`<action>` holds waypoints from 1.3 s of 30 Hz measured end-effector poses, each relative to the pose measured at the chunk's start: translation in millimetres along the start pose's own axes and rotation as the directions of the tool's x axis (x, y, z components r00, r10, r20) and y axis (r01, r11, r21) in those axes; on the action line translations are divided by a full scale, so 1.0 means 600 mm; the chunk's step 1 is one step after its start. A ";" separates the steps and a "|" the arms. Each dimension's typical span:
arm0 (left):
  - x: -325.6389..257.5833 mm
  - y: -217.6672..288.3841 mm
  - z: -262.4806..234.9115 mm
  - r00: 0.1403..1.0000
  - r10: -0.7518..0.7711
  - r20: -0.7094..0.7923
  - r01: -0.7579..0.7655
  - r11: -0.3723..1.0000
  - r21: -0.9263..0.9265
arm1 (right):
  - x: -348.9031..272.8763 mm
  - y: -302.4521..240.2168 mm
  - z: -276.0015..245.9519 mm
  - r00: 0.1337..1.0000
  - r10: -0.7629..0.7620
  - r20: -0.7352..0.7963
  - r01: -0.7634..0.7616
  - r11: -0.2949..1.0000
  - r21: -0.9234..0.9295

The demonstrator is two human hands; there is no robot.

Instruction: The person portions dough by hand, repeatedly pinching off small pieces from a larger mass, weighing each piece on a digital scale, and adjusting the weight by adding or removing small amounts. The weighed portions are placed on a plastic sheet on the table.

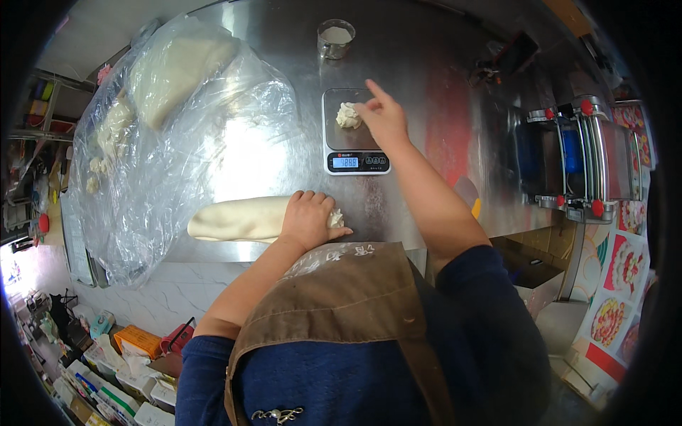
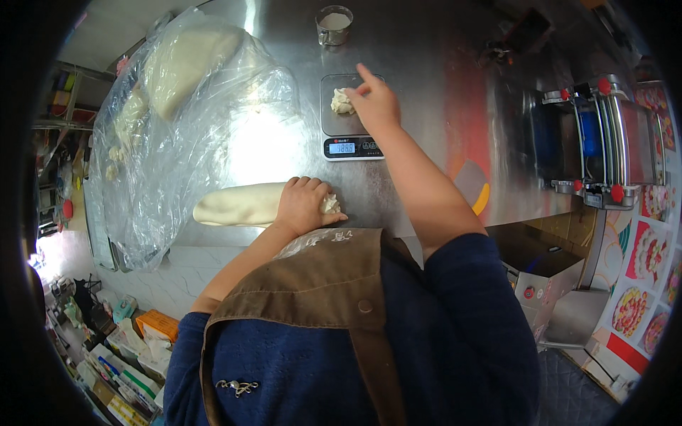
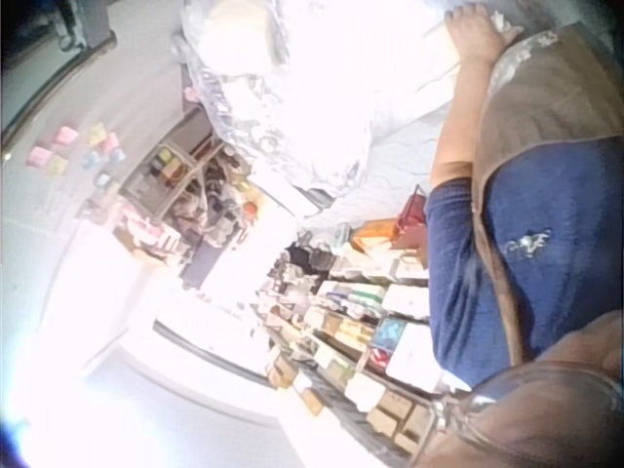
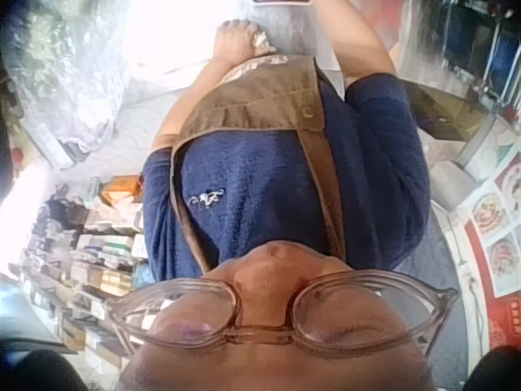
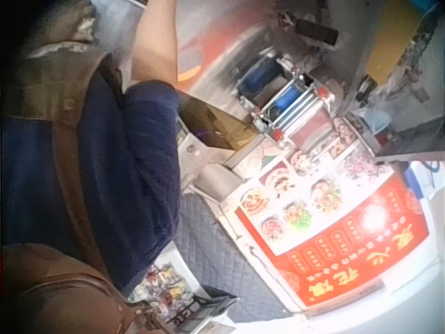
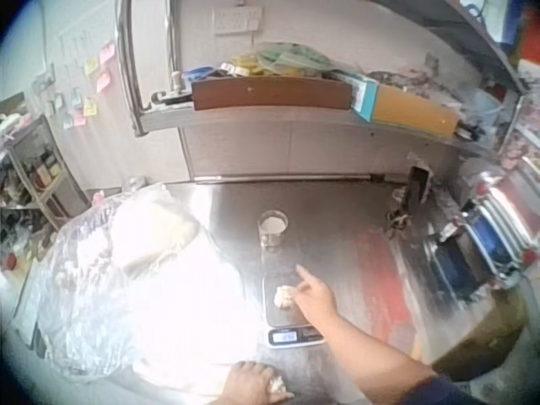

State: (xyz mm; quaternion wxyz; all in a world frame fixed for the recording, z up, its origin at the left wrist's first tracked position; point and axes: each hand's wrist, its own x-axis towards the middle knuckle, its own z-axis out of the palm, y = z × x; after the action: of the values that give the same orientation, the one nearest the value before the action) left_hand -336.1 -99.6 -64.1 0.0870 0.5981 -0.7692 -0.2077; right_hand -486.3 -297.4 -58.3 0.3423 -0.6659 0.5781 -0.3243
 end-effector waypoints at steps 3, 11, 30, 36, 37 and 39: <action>-0.001 0.002 -0.006 0.998 -0.002 0.056 0.003 1.000 -0.010 | -0.083 -0.001 -0.024 0.999 -0.052 -0.005 0.052 0.995 0.081; -0.026 0.001 -0.005 0.990 0.087 -0.111 -0.093 0.995 -0.045 | -0.286 0.016 0.000 0.815 -0.194 0.546 0.181 0.980 0.079; -0.027 0.001 0.042 0.992 0.050 -0.112 -0.017 0.959 0.281 | -0.312 0.017 0.032 0.927 -0.059 0.371 0.043 0.998 0.051; -0.017 -0.005 0.009 0.994 -0.035 0.103 0.021 0.990 0.137 | -0.317 0.020 -0.009 0.868 -0.153 0.472 0.010 0.956 0.292; -0.019 -0.007 0.002 0.994 -0.021 0.106 0.012 0.996 0.084 | -0.314 0.020 -0.013 0.844 -0.214 0.492 0.119 0.969 0.218; -0.027 -0.008 -0.006 0.999 0.028 0.026 -0.030 0.997 0.077 | -0.307 0.019 -0.015 0.778 -0.323 0.539 0.330 0.940 0.088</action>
State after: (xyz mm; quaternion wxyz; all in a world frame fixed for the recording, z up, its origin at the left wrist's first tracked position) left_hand -326.2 -86.1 -61.1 0.0572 0.5871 -0.7862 -0.1840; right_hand -522.2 -116.7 -69.4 0.4273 -0.8222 0.3343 -0.1722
